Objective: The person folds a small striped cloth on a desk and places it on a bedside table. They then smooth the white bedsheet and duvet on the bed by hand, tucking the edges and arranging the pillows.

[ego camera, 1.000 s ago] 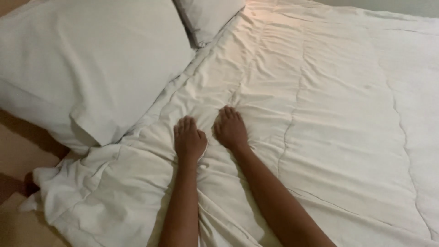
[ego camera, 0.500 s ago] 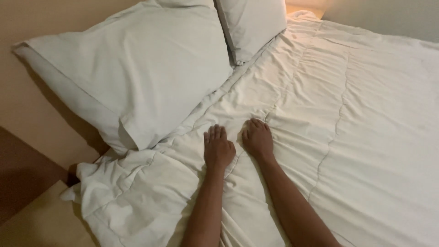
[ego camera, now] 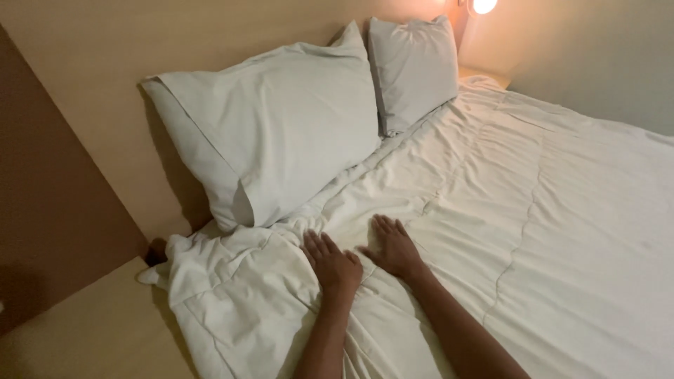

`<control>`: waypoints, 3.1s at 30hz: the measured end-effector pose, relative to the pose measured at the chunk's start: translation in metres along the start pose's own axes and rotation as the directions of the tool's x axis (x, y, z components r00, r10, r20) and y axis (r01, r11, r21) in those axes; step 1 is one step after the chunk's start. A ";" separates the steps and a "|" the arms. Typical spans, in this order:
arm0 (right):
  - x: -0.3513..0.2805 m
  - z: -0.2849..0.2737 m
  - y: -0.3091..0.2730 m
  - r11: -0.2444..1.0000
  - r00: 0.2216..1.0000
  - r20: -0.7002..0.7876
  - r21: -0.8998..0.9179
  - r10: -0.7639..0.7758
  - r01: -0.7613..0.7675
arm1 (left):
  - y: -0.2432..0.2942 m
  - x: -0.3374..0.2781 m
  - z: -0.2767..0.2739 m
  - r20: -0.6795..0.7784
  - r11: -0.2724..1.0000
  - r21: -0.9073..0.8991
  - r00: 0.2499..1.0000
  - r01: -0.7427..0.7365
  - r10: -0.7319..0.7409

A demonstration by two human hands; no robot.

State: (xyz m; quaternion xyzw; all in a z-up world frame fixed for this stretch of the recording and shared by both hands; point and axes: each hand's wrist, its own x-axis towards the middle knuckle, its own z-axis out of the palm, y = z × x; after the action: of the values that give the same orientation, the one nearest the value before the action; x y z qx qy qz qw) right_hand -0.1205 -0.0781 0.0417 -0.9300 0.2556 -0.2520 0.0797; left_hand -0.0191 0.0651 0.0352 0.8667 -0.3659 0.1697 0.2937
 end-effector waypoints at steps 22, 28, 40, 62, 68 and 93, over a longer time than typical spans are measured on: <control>0.033 -0.006 -0.017 0.978 1.000 0.022 -0.206 -0.016 0.020 | -0.065 0.046 0.031 0.103 0.967 0.020 0.962 -0.254 0.251; -0.012 -0.011 -0.021 0.983 0.987 0.066 -0.116 0.148 -0.140 | -0.059 0.003 -0.021 0.200 0.962 0.013 0.943 -0.274 0.266; -0.001 -0.006 -0.023 0.986 0.987 0.074 -0.103 0.143 -0.135 | -0.046 0.025 -0.024 0.392 0.973 0.106 0.908 -0.205 0.149; -0.016 0.015 -0.005 0.994 0.994 -0.004 -0.035 0.106 -0.106 | -0.054 -0.010 -0.001 0.170 0.955 -0.049 0.940 -0.293 0.297; -0.034 0.003 -0.019 0.999 1.000 -0.005 -0.043 0.002 -0.002 | -0.040 -0.026 -0.038 0.182 0.955 -0.051 0.937 -0.293 0.297; 0.016 0.043 0.032 0.934 0.906 -0.294 -0.280 -0.305 0.223 | -0.022 0.003 0.007 0.105 0.959 -0.239 0.977 -0.155 0.184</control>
State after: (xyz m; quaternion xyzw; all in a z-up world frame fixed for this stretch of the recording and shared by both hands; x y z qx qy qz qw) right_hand -0.1003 -0.1131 0.0027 -0.9029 0.1647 -0.3808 -0.1127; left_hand -0.0004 0.0713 0.0232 0.8013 -0.4739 0.0958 0.3524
